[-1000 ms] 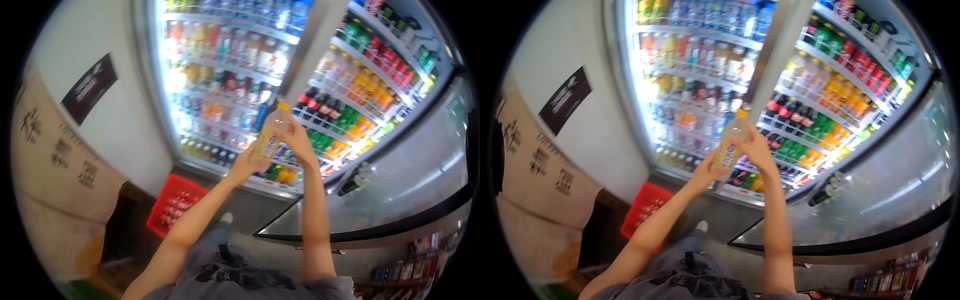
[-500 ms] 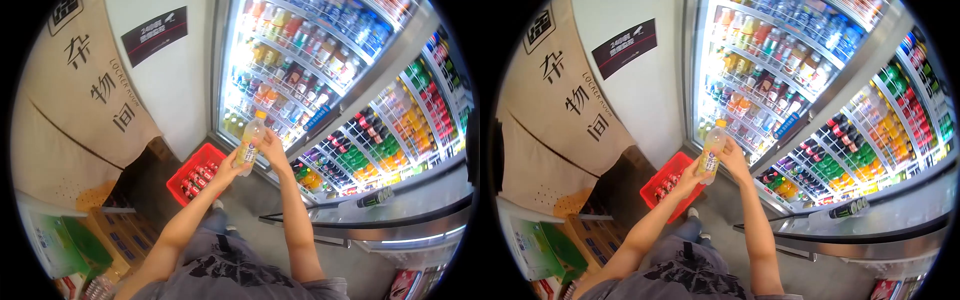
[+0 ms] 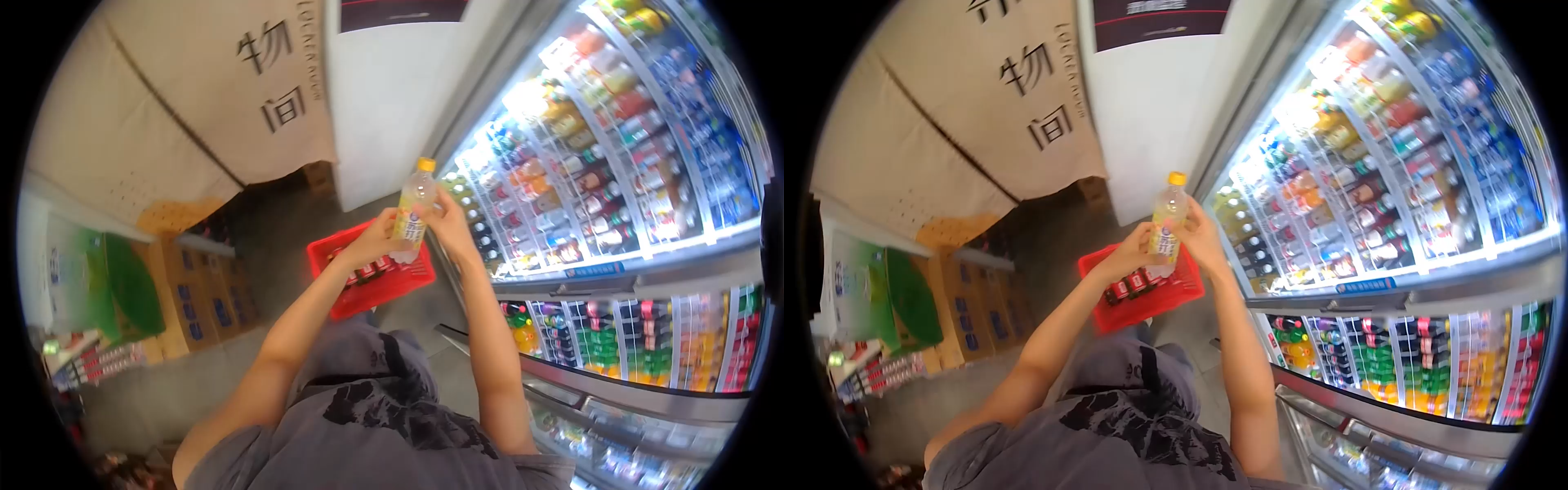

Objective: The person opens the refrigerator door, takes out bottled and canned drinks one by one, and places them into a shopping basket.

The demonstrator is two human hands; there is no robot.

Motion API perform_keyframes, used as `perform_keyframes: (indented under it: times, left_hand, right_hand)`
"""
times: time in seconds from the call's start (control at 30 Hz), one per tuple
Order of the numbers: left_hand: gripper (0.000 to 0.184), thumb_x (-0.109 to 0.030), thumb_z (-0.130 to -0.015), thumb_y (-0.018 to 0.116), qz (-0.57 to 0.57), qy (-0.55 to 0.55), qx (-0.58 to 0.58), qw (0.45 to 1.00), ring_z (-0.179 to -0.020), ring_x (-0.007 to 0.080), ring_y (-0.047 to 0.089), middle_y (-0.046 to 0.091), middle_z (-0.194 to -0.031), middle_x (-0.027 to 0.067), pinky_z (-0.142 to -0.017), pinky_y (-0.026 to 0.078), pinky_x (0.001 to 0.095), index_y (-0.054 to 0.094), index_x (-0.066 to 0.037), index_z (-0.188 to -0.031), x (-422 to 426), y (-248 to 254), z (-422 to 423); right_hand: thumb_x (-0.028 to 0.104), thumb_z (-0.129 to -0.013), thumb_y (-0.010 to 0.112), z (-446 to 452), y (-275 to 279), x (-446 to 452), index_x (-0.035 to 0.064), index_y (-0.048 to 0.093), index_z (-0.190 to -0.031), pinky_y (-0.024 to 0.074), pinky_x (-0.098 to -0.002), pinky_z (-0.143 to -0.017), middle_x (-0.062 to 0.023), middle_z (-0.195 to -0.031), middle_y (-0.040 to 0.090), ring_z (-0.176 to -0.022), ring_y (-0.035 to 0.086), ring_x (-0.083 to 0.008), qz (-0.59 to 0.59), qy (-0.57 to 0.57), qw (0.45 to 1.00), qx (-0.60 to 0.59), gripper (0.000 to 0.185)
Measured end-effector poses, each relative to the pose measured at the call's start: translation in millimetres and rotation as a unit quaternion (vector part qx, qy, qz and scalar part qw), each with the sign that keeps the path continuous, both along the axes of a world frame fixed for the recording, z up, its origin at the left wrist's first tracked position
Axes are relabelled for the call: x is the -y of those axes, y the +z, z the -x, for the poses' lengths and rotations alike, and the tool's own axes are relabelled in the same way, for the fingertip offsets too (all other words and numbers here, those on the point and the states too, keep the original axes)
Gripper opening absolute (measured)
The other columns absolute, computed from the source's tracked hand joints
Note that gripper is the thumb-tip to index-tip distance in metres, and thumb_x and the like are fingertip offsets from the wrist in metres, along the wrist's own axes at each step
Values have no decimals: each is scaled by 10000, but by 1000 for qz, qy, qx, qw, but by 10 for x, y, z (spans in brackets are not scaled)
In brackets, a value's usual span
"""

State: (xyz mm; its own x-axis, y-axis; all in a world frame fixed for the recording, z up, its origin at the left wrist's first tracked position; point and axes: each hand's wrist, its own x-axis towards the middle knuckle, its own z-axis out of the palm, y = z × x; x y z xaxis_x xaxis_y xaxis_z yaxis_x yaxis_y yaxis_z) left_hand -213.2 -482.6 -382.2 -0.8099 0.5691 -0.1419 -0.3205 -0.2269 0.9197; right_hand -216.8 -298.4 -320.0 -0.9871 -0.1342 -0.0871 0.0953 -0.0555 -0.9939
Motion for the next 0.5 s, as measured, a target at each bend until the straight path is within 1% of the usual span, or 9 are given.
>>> perform_keyframes:
  times: [0.07, 0.1, 0.13, 0.17, 0.2, 0.33, 0.37, 0.43, 0.5]
  left_hand:
    - [731, -62, -786, 773, -18, 17, 10, 1000, -1176, 219, 567, 559, -1248, 152, -964, 485, 343, 314, -8, -1352, 59, -179, 51]
    - [734, -72, -785, 780, -1, 25, 14, 1000, -1176, 218, 567, 563, -1246, 152, -969, 481, 348, 319, -16, -1354, 132, -264, 81]
    - [738, -82, -784, 787, 16, 32, 19, 999, -1176, 217, 566, 566, -1244, 151, -974, 476, 353, 324, -23, -1355, 203, -338, 108]
    - [729, -63, -790, 779, 40, 37, 27, 998, -1188, 213, 559, 555, -1265, 145, -986, 471, 358, 326, -36, -1362, 258, -256, 60]
    - [742, -85, -781, 791, 48, 52, 44, 997, -1191, 212, 559, 557, -1264, 149, -991, 468, 361, 330, -30, -1360, 319, -256, 39]
    - [748, -86, -785, 781, 62, 132, 92, 985, -1201, 220, 556, 573, -1252, 142, -993, 466, 362, 322, -25, -1371, 437, -495, -35]
    - [748, -86, -785, 781, 57, 136, 94, 985, -1201, 220, 556, 573, -1252, 142, -993, 466, 362, 322, -25, -1371, 455, -577, -48]
    - [776, -110, -773, 787, 45, 208, 123, 969, -1123, 216, 600, 584, -1236, 146, -913, 499, 342, 327, -31, -1392, 451, -820, -137]
    - [762, -93, -774, 779, 50, 231, 147, 961, -1126, 218, 599, 583, -1241, 139, -911, 501, 344, 336, -33, -1392, 477, -1003, -212]
  right_hand:
    - [63, -900, 664, 146, -141, 62, -4, 368, -1446, 497, -323, -939, -137, -1281, 585, -1129, 595, -202, 7, 28, 1000, 12, 625]
    - [58, -894, 669, 200, -111, 121, -9, 368, -1442, 502, -328, -936, -140, -1280, 585, -1128, 597, -203, -40, 41, 998, 31, 628]
    - [51, -890, 671, 300, -196, 197, -8, 365, -1442, 504, -330, -935, -143, -1271, 588, -1125, 601, -207, -20, 53, 998, 28, 634]
    - [45, -887, 674, 332, -307, 264, -8, 362, -1443, 505, -332, -935, -146, -1262, 592, -1122, 604, -211, -2, 64, 997, 33, 640]
    - [23, -881, 671, 355, -293, 353, -15, 368, -1428, 507, -337, -934, -152, -1246, 598, -1116, 609, -219, -11, 62, 997, 47, 627]
    - [-3, -884, 652, 563, -656, 526, -43, 397, -1384, 502, -328, -938, -143, -1228, 609, -1121, 607, -207, 10, 153, 985, 77, 563]
    - [42, -887, 667, 624, -833, 552, -36, 434, -1364, 499, -321, -928, -136, -1201, 631, -1102, 617, -195, 8, 171, 983, 61, 536]
    - [100, -884, 691, 679, -988, 626, -6, 477, -1348, 497, -321, -919, -124, -1174, 653, -1077, 626, -181, -41, 194, 976, 85, 522]
    - [149, -879, 710, 710, -1262, 727, 23, 503, -1344, 500, -324, -910, -110, -1167, 664, -1062, 632, -172, -50, 204, 970, 122, 524]
